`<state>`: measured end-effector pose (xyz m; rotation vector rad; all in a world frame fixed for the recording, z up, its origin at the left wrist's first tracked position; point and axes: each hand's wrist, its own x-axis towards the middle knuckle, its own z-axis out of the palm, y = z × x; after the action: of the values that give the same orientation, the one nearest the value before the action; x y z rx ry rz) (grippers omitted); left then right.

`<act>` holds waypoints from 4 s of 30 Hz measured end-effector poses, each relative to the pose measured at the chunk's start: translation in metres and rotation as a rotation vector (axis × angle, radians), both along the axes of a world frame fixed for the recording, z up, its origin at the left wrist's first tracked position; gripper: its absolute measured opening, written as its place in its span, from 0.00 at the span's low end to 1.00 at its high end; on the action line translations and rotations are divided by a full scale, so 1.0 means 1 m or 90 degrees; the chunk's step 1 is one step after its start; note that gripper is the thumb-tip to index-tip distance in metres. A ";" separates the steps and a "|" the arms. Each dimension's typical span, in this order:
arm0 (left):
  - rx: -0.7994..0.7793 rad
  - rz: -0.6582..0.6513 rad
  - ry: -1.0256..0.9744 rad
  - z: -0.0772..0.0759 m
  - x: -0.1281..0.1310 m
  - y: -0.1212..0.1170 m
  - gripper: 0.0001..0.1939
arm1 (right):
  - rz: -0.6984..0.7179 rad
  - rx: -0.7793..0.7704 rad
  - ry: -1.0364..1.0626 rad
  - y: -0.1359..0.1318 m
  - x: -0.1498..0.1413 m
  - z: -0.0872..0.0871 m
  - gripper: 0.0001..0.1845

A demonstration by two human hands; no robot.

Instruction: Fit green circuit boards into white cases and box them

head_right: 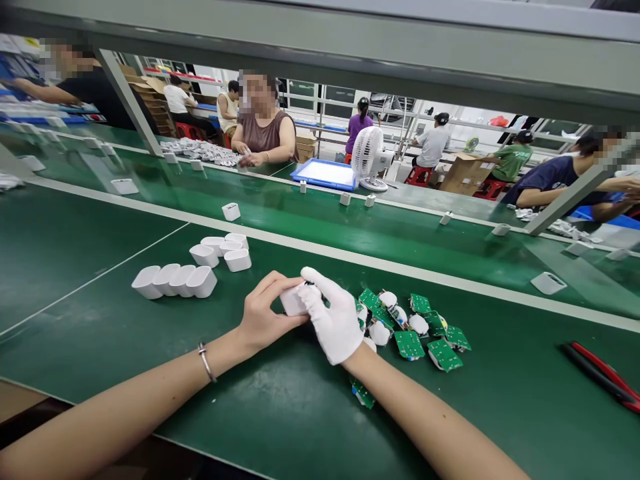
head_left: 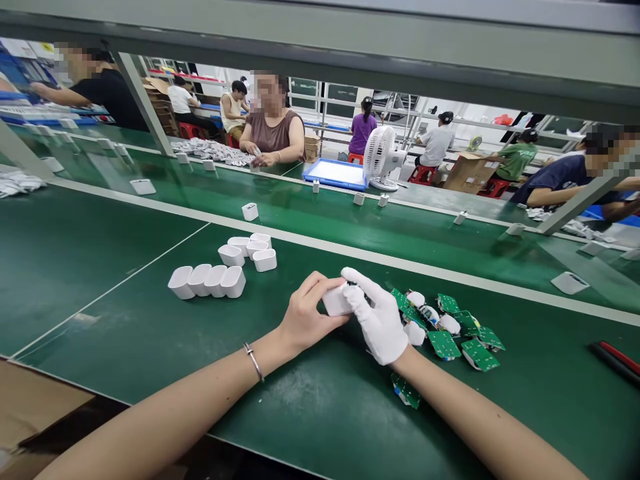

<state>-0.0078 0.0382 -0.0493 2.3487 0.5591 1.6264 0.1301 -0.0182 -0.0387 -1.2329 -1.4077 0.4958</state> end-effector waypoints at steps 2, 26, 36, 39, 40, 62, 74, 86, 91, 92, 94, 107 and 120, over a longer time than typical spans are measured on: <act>0.017 0.006 0.001 0.000 0.000 0.000 0.20 | 0.014 -0.027 0.098 -0.001 -0.002 -0.001 0.20; -0.004 0.041 -0.021 0.006 0.001 -0.005 0.18 | 0.030 -0.005 0.127 -0.015 0.002 0.006 0.28; -0.089 -0.017 -0.053 0.003 -0.002 0.002 0.21 | 0.257 -0.191 0.401 -0.001 0.011 0.034 0.29; -0.017 -0.054 -0.028 0.002 -0.003 0.001 0.23 | 0.274 -0.266 0.401 -0.001 0.008 0.034 0.26; 0.003 -0.055 -0.021 0.001 -0.003 0.001 0.24 | 0.278 -0.276 0.392 -0.001 0.007 0.033 0.24; -0.381 -0.231 -0.093 -0.002 -0.003 0.011 0.23 | 0.051 -0.420 -0.347 -0.017 0.004 0.009 0.15; -0.512 -0.255 -0.177 -0.006 -0.003 0.019 0.17 | 0.106 -0.216 0.396 0.000 0.031 0.062 0.21; -0.495 -0.312 -0.131 -0.004 -0.003 0.011 0.21 | -0.019 -0.044 0.397 -0.001 -0.005 0.027 0.21; -0.491 -0.329 -0.129 -0.003 -0.004 0.010 0.20 | -0.036 -0.036 0.398 0.000 -0.006 0.022 0.20; -0.491 -0.341 -0.124 -0.004 -0.004 0.009 0.20 | -0.032 -0.048 0.394 0.001 -0.005 0.021 0.21; -0.491 -0.377 -0.111 -0.004 -0.005 0.008 0.20 | -0.006 -0.077 0.371 0.001 -0.003 0.021 0.21; -0.441 -0.395 -0.079 -0.004 -0.008 0.006 0.25 | 0.020 -0.141 0.446 -0.004 -0.003 0.025 0.22; -0.451 -0.403 -0.020 -0.002 -0.009 0.004 0.22 | -0.018 -0.153 0.376 -0.005 -0.009 0.021 0.22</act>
<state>-0.0165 0.0424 -0.0514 1.7132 0.2667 0.9613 0.1209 -0.0229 -0.0180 -1.1616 -0.8444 0.9430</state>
